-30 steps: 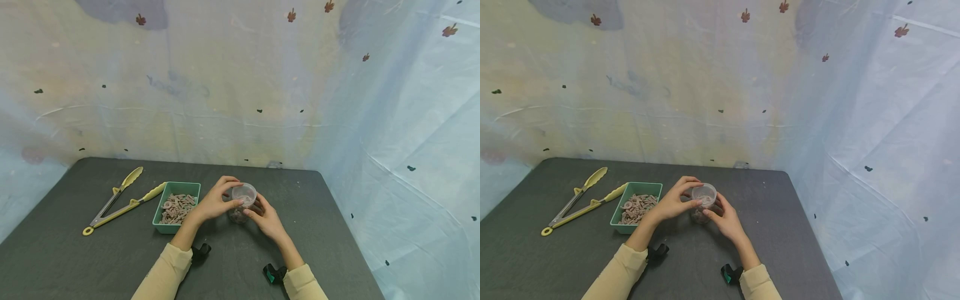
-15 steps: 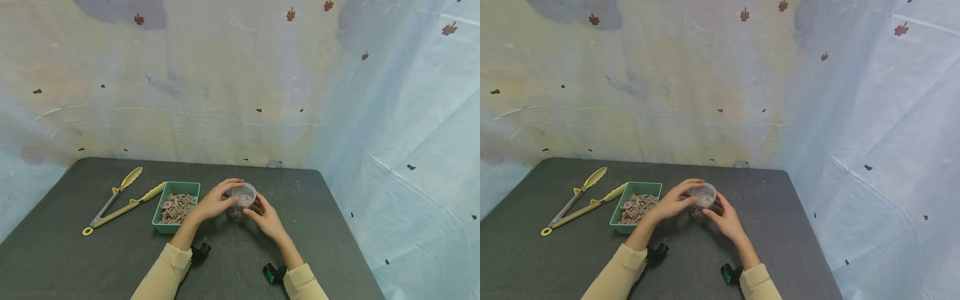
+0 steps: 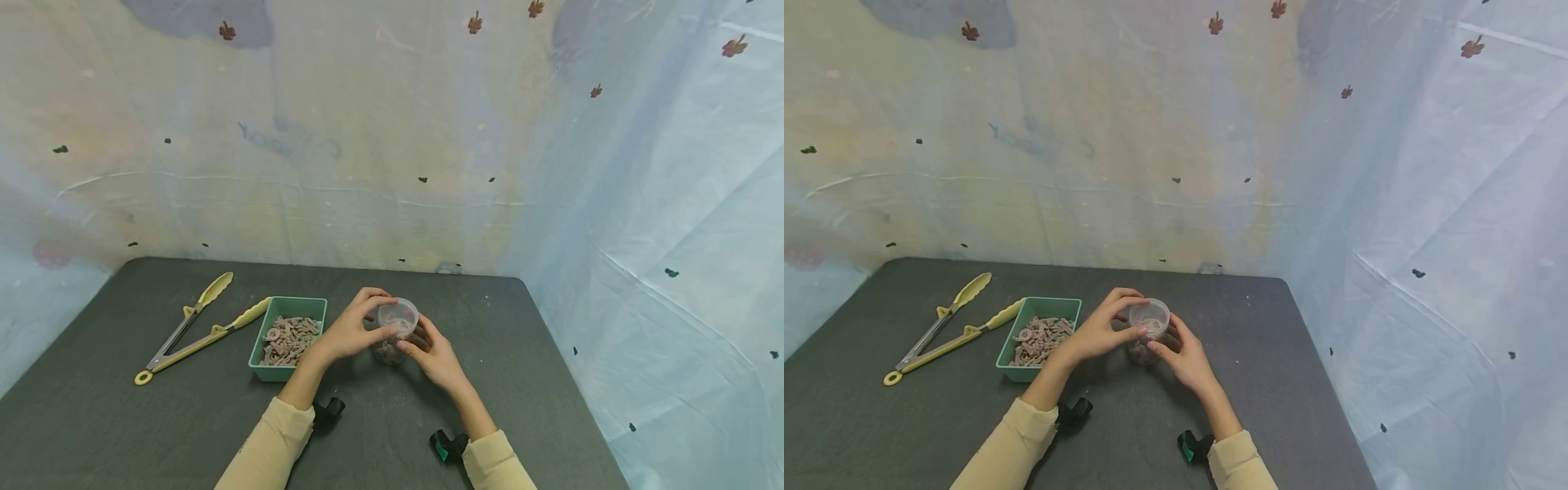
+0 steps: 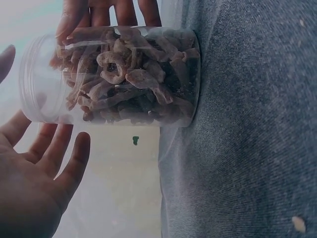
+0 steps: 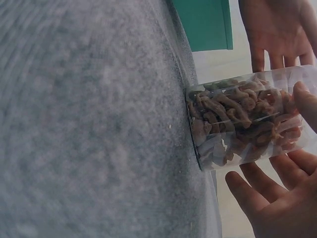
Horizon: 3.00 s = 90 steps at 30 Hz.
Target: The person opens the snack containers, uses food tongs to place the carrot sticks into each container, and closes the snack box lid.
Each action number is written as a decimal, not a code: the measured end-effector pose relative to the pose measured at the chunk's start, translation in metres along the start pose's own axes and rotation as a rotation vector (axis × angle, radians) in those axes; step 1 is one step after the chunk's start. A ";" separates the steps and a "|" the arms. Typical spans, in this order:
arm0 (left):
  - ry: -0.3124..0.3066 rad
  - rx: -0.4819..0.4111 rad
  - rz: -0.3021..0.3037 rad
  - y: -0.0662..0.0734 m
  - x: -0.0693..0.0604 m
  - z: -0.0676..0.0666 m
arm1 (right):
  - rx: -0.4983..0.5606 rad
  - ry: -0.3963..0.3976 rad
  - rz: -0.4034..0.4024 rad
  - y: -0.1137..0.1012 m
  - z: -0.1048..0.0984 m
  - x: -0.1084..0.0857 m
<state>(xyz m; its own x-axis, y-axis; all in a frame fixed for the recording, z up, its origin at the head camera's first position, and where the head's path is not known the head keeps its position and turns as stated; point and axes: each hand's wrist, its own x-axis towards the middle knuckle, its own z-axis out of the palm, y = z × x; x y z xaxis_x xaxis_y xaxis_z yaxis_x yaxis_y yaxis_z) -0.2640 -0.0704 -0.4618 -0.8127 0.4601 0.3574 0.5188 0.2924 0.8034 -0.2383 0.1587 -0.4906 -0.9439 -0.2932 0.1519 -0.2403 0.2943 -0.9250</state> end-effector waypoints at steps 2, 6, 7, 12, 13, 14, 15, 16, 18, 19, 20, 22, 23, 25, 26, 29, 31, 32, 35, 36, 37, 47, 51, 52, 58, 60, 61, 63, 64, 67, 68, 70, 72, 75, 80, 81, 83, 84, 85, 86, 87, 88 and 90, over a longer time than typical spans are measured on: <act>0.004 0.004 -0.013 0.000 0.000 0.000 | 0.011 -0.001 -0.001 0.001 0.000 0.001; 0.002 0.004 -0.018 0.001 0.001 0.001 | 0.018 0.000 0.000 0.002 0.000 0.000; 0.000 0.005 -0.014 0.001 0.001 0.000 | 0.017 0.001 -0.001 0.002 0.000 0.001; -0.025 -0.018 0.020 0.001 0.000 -0.001 | 0.010 0.016 0.006 0.004 0.001 0.002; -0.033 -0.026 0.027 0.001 -0.001 -0.001 | 0.009 0.020 0.009 0.004 0.002 0.002; -0.039 -0.031 0.031 0.000 -0.001 -0.001 | 0.009 0.025 0.015 0.003 0.002 0.002; -0.046 -0.035 0.032 0.000 -0.001 -0.001 | 0.007 0.029 0.022 0.002 0.003 0.002; -0.053 -0.040 0.032 -0.001 -0.001 -0.002 | 0.007 0.030 0.025 0.000 0.003 0.001; -0.061 -0.041 0.029 -0.002 -0.001 -0.001 | 0.013 0.029 0.027 -0.010 0.003 -0.001; -0.065 -0.042 0.027 -0.002 -0.001 -0.001 | 0.014 0.027 0.028 -0.014 0.003 -0.002; -0.067 -0.042 0.027 -0.003 0.000 -0.001 | 0.013 0.028 0.022 -0.019 0.003 -0.004; -0.066 -0.044 0.032 -0.003 0.000 -0.001 | 0.013 0.028 0.006 -0.027 0.003 -0.007; -0.064 -0.041 0.041 -0.003 0.000 -0.001 | 0.016 0.032 0.002 -0.030 0.003 -0.008; -0.056 -0.038 0.052 -0.002 0.000 -0.001 | 0.017 0.039 0.000 -0.031 0.004 -0.009; -0.049 -0.037 0.053 -0.001 0.000 -0.001 | 0.017 0.043 -0.004 -0.030 0.004 -0.009; -0.023 -0.033 0.047 0.000 0.000 -0.001 | 0.015 0.040 0.014 -0.018 0.005 -0.004; -0.010 -0.031 0.030 0.000 0.000 -0.001 | 0.016 0.031 0.020 -0.013 0.004 -0.002; -0.007 -0.031 0.024 0.000 0.000 0.000 | 0.018 0.027 0.022 -0.013 0.003 -0.002; -0.005 -0.018 0.030 -0.001 0.000 0.000 | 0.034 0.016 0.025 -0.021 0.002 -0.005; -0.008 -0.014 0.035 -0.001 0.000 0.000 | 0.037 0.016 0.028 -0.026 0.002 -0.006; -0.010 -0.015 0.043 -0.001 0.000 -0.001 | 0.038 0.017 0.033 -0.031 0.002 -0.007; -0.084 -0.024 0.036 0.000 -0.001 -0.002 | 0.037 0.018 0.031 -0.029 0.002 -0.008; -0.096 -0.044 0.036 0.001 -0.002 -0.001 | 0.037 0.015 0.031 -0.029 0.002 -0.008; -0.094 -0.042 0.040 0.001 -0.001 -0.001 | 0.038 0.013 0.032 -0.029 0.002 -0.008; -0.046 -0.028 0.030 0.001 -0.001 0.000 | 0.041 0.005 0.032 -0.029 0.002 -0.008; -0.026 -0.024 0.008 0.001 -0.001 0.001 | 0.041 0.004 0.033 -0.029 0.002 -0.007; -0.018 -0.024 -0.002 0.000 -0.001 0.001 | 0.039 0.003 0.034 -0.029 0.002 -0.007; -0.009 -0.015 -0.013 0.000 -0.001 0.001 | 0.035 0.004 0.034 -0.030 0.002 -0.007; -0.007 -0.011 -0.013 0.000 -0.001 0.001 | 0.033 0.005 0.034 -0.030 0.002 -0.007; -0.010 -0.014 0.000 0.000 -0.001 0.000 | 0.032 0.005 0.031 -0.030 0.002 -0.007; -0.014 -0.014 0.008 0.000 -0.001 0.000 | 0.032 0.005 0.030 -0.030 0.001 -0.007; -0.025 -0.017 0.026 0.000 -0.001 0.000 | 0.035 0.004 0.029 -0.030 0.001 -0.007; -0.038 -0.021 0.046 -0.001 -0.001 -0.001 | 0.040 0.003 0.028 -0.030 0.001 -0.007; -0.055 -0.031 0.061 -0.001 -0.001 -0.002 | 0.045 0.001 0.029 -0.031 0.000 -0.008; -0.079 -0.047 0.044 -0.001 -0.002 -0.002 | 0.045 0.000 0.028 -0.031 0.000 -0.008; -0.082 -0.048 0.040 -0.001 -0.002 -0.002 | 0.045 0.000 0.028 -0.031 0.000 -0.008; -0.083 -0.041 0.037 0.000 -0.002 -0.002 | 0.045 0.002 0.026 -0.031 0.000 -0.008; -0.082 -0.036 0.037 0.000 -0.002 -0.002 | 0.045 0.003 0.026 -0.031 0.000 -0.008; -0.080 -0.030 0.039 0.001 -0.002 -0.002 | 0.046 0.004 0.026 -0.031 0.000 -0.008; -0.078 -0.023 0.042 0.001 -0.002 -0.002 | 0.043 0.004 0.026 -0.031 0.000 -0.008; -0.076 -0.017 0.041 0.001 -0.002 -0.002 | 0.040 0.004 0.027 -0.031 0.000 -0.008; -0.073 -0.012 0.037 0.002 -0.002 -0.002 | 0.038 0.004 0.028 -0.031 0.000 -0.008; -0.058 -0.006 0.024 0.002 -0.001 -0.001 | 0.037 0.002 0.030 -0.031 0.000 -0.008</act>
<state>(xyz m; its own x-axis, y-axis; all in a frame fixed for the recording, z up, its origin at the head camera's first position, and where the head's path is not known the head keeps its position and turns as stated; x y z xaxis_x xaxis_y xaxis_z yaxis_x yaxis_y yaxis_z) -0.2621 -0.0709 -0.4600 -0.7835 0.5145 0.3484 0.5360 0.2760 0.7978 -0.2230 0.1517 -0.4632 -0.9510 -0.2827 0.1251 -0.2038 0.2692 -0.9413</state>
